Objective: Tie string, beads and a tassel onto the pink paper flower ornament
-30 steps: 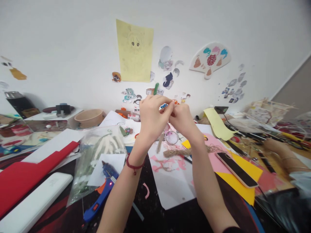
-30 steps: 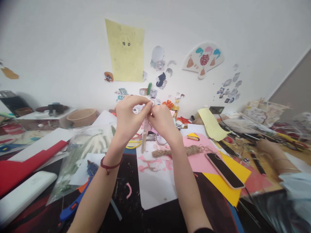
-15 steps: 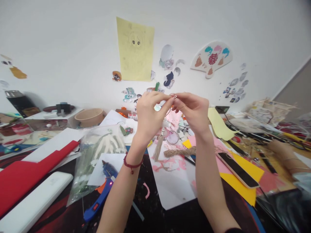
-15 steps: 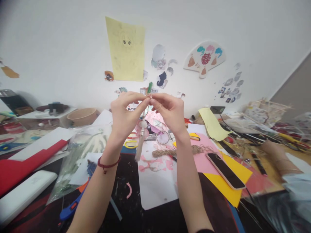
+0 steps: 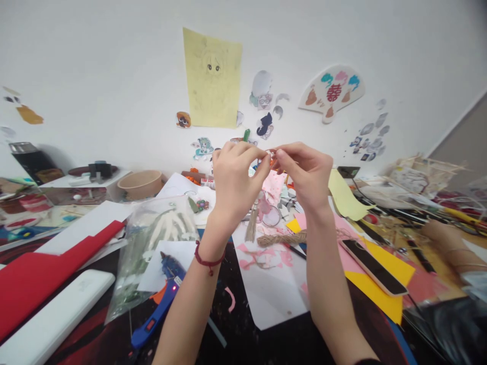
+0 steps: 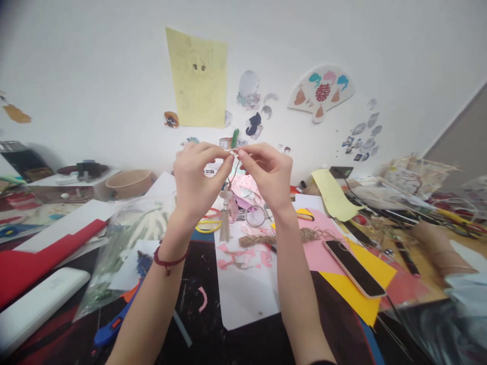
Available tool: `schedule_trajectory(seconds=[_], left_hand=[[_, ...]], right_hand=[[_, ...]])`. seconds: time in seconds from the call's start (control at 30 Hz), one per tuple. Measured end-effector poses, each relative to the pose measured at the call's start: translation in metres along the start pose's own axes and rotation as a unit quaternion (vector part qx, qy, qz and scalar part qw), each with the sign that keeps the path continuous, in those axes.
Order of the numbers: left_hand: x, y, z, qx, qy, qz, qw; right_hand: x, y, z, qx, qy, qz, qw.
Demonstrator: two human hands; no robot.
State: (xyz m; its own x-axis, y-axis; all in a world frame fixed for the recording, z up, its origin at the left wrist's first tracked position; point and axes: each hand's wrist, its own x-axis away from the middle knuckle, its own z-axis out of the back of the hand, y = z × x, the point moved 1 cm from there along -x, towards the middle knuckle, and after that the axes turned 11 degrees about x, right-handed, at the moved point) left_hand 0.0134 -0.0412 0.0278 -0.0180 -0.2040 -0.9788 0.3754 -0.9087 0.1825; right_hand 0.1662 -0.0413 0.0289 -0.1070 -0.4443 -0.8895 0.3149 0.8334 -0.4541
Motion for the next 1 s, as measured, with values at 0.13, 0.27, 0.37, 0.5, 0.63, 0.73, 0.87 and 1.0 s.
schedule_trajectory(seconds=[0.13,0.27,0.37,0.5,0.63,0.73,0.87,1.0], left_hand=[[0.002,0.001,-0.003,-0.064,0.026,-0.036,0.997],[0.002,0.0,-0.004,-0.075,0.032,-0.062,0.995],[0.002,-0.001,-0.004,-0.058,0.027,-0.074,0.995],[0.001,-0.004,-0.003,-0.033,-0.005,-0.079,0.996],[-0.001,-0.008,0.0,0.012,-0.048,-0.09,0.995],[-0.002,-0.008,0.003,0.04,-0.08,-0.085,0.992],[-0.002,-0.007,0.006,0.082,-0.151,-0.046,0.984],[-0.001,-0.007,0.004,0.094,-0.21,-0.012,0.973]], right_hand=[[0.0,0.0,-0.003,-0.034,-0.029,0.011,0.999],[0.001,0.002,-0.004,-0.054,-0.028,0.016,0.998],[0.001,0.003,-0.004,-0.061,-0.024,0.012,0.998],[-0.001,0.004,-0.001,-0.053,-0.014,0.001,0.999],[-0.004,0.004,0.002,-0.048,0.0,-0.009,0.999],[-0.005,0.004,0.007,-0.042,-0.001,-0.026,0.999],[-0.006,0.005,0.013,-0.022,-0.006,-0.053,0.998],[-0.006,0.004,0.016,0.001,-0.004,-0.052,0.999]])
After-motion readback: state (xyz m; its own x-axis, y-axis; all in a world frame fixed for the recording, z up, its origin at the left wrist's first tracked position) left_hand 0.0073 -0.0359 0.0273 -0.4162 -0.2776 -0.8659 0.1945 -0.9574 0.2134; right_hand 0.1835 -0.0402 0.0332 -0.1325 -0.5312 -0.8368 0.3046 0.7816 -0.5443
